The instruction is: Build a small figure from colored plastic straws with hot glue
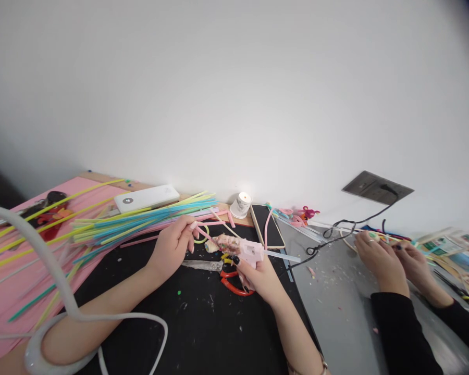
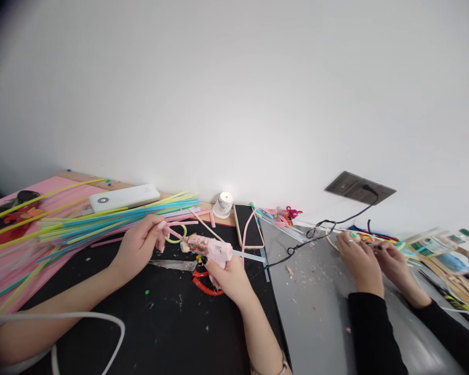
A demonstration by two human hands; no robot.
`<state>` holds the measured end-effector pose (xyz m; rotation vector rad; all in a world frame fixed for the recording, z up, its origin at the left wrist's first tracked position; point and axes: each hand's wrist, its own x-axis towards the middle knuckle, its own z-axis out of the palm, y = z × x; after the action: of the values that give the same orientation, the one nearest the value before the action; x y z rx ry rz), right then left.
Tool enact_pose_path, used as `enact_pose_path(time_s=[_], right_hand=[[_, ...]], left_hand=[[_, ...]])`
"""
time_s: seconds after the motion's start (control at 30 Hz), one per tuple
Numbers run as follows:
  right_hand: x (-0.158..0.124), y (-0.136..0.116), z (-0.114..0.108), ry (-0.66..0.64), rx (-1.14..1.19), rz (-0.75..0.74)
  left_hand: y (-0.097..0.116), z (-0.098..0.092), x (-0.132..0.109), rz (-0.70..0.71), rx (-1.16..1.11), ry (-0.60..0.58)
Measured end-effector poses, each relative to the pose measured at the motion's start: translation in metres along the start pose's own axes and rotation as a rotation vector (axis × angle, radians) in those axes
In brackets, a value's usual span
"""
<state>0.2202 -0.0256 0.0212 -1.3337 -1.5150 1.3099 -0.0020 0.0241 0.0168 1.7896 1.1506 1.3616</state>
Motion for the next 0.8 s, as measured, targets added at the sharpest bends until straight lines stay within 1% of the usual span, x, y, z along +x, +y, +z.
enact_pose_path(time_s=[0.23, 0.43, 0.7, 0.8], right_hand=[[-0.001, -0.001, -0.001, 0.013, -0.023, 0.029], [-0.001, -0.001, 0.000, 0.014, -0.024, 0.014], [-0.003, -0.012, -0.004, 0.006, -0.078, 0.030], [-0.004, -0.011, -0.007, 0.057, -0.103, 0.028]], left_hand=[[-0.001, -0.001, 0.000, -0.001, 0.006, 0.008], [-0.001, -0.001, 0.000, -0.005, -0.001, 0.004], [-0.004, -0.002, 0.000, -0.008, -0.010, 0.022], [-0.003, -0.003, 0.002, -0.018, -0.024, 0.050]])
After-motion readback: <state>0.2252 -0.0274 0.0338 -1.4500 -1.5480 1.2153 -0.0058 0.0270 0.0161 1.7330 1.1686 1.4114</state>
